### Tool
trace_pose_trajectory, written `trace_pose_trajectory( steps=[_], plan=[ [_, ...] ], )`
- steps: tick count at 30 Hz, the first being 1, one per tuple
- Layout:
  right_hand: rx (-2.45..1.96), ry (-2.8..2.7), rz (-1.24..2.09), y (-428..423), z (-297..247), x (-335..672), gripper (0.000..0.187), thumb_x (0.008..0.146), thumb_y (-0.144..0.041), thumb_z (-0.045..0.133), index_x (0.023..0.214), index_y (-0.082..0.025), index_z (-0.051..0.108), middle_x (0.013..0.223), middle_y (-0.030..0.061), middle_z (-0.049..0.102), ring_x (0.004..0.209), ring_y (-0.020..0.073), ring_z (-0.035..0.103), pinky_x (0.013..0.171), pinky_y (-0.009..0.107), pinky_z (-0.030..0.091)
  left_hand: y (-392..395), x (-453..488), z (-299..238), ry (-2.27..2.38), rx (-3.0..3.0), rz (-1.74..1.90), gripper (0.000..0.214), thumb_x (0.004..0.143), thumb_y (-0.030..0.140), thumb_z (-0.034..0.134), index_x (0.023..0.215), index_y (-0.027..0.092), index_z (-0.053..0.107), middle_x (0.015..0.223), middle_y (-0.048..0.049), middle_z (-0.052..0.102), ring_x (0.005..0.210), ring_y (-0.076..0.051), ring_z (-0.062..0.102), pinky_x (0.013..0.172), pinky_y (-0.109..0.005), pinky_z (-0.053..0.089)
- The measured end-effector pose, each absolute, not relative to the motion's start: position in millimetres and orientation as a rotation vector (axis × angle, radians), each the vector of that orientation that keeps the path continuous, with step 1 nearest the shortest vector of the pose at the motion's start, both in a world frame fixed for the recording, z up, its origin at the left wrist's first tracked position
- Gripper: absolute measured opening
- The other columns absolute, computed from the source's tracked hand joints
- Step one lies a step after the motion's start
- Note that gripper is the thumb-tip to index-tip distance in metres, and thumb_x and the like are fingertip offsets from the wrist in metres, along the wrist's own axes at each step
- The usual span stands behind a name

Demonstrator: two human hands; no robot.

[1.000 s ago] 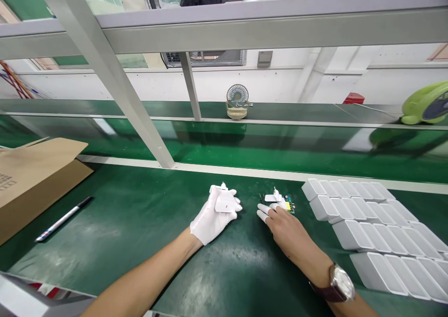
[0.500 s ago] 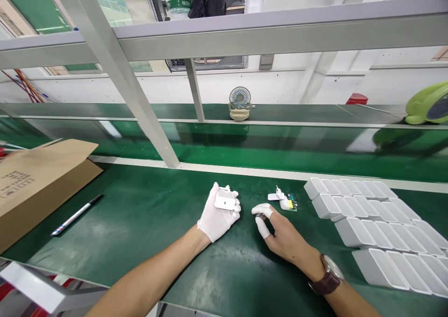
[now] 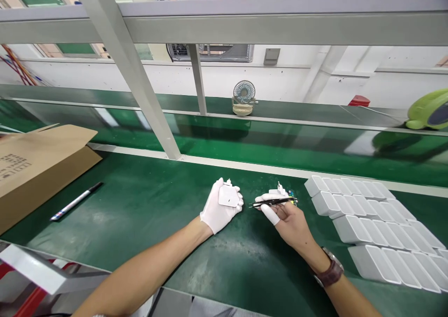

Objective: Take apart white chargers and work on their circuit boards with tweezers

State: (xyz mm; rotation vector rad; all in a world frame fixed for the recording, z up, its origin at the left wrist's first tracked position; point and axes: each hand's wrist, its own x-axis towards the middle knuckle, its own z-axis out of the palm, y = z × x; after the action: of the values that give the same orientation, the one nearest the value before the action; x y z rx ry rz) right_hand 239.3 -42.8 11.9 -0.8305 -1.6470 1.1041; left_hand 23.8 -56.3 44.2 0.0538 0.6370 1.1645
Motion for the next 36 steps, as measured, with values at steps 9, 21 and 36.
trace_pose_trajectory(
  steps=[9, 21, 36],
  plan=[
    [-0.612, -1.828, 0.863, -71, 37, 225, 0.027, 0.092, -0.019, 0.066, 0.117, -0.027, 0.069, 0.115, 0.0078, 0.073, 0.109, 0.0264, 0.069, 0.093, 0.044, 0.061, -68, 41, 49, 0.615, -0.009, 1.179, 0.030, 0.094, 0.046, 0.056, 0.089, 0.017, 0.062, 0.086, -0.0061, 0.068, 0.073, -0.019, 0.066, 0.069, -0.032, 0.054],
    [-0.537, -1.860, 0.912, -67, 34, 221, 0.033, 0.092, -0.015, 0.066, 0.124, -0.024, 0.065, 0.121, 0.0110, 0.069, 0.118, 0.0272, 0.063, 0.096, 0.046, 0.056, -72, 44, 54, 0.561, 0.132, 1.036, 0.039, 0.095, 0.049, 0.055, 0.087, 0.012, 0.065, 0.096, -0.0130, 0.074, 0.104, -0.029, 0.070, 0.087, -0.033, 0.053],
    [-0.464, -2.034, 0.808, -77, 20, 220, 0.048, 0.087, 0.001, 0.063, 0.128, -0.023, 0.059, 0.122, 0.0111, 0.067, 0.120, 0.0256, 0.061, 0.098, 0.043, 0.054, -75, 53, 42, 0.742, -0.018, 1.187, 0.018, 0.087, 0.029, 0.069, 0.085, 0.012, 0.063, 0.077, -0.0050, 0.063, 0.068, -0.013, 0.062, 0.066, -0.024, 0.051]
  ],
)
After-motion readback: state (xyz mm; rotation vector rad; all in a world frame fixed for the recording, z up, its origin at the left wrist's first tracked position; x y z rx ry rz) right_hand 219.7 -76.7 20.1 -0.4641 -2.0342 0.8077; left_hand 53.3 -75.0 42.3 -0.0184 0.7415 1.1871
